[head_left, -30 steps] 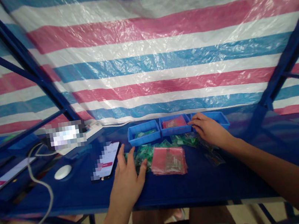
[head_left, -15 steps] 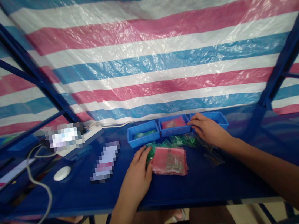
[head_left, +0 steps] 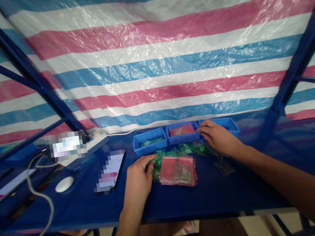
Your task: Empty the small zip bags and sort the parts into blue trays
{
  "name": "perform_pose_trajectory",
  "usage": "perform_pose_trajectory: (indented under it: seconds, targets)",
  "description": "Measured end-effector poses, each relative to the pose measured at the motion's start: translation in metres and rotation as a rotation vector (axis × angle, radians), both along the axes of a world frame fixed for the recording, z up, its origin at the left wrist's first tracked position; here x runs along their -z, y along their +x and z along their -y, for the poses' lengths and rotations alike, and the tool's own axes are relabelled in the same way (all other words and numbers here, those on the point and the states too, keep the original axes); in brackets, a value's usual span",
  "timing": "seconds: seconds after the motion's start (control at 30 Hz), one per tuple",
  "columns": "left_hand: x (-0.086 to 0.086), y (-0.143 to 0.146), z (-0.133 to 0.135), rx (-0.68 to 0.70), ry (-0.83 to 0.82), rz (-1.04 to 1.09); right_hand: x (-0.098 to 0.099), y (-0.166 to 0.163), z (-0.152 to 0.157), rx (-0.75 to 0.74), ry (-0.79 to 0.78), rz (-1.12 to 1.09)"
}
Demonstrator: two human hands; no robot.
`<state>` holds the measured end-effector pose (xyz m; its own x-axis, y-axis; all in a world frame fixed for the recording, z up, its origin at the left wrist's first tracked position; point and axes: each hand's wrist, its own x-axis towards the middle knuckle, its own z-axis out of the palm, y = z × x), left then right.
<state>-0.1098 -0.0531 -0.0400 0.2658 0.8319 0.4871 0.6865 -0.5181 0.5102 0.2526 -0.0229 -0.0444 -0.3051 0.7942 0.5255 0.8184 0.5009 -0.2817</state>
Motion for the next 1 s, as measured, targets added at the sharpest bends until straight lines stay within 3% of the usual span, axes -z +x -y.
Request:
perform_pose_trajectory:
  seconds: [0.17,0.3,0.43,0.53,0.63,0.8,1.0]
  targets:
    - [-0.024,0.007,-0.006,-0.001,0.065,0.042,-0.001,-0.002,0.002,0.001,0.002,-0.003]
    - [-0.052,0.037,-0.015,0.134,0.094,0.124,-0.009,-0.009,0.008,0.014,0.079,-0.080]
    - [-0.065,0.083,-0.032,0.360,-0.023,0.145,-0.021,-0.022,0.020,-0.094,0.040,-0.381]
    - [-0.062,0.111,-0.047,0.472,-0.102,0.178,-0.022,-0.029,0.024,-0.204,-0.075,-0.631]
    - [-0.052,0.124,-0.057,0.549,-0.126,0.224,-0.018,-0.031,0.023,-0.197,-0.107,-0.720]
    - [-0.040,0.118,-0.054,0.526,-0.127,0.346,-0.011,-0.033,0.021,-0.188,-0.140,-0.826]
    - [-0.038,0.107,-0.050,0.548,-0.148,0.327,-0.004,-0.046,0.023,-0.220,-0.251,-0.923]
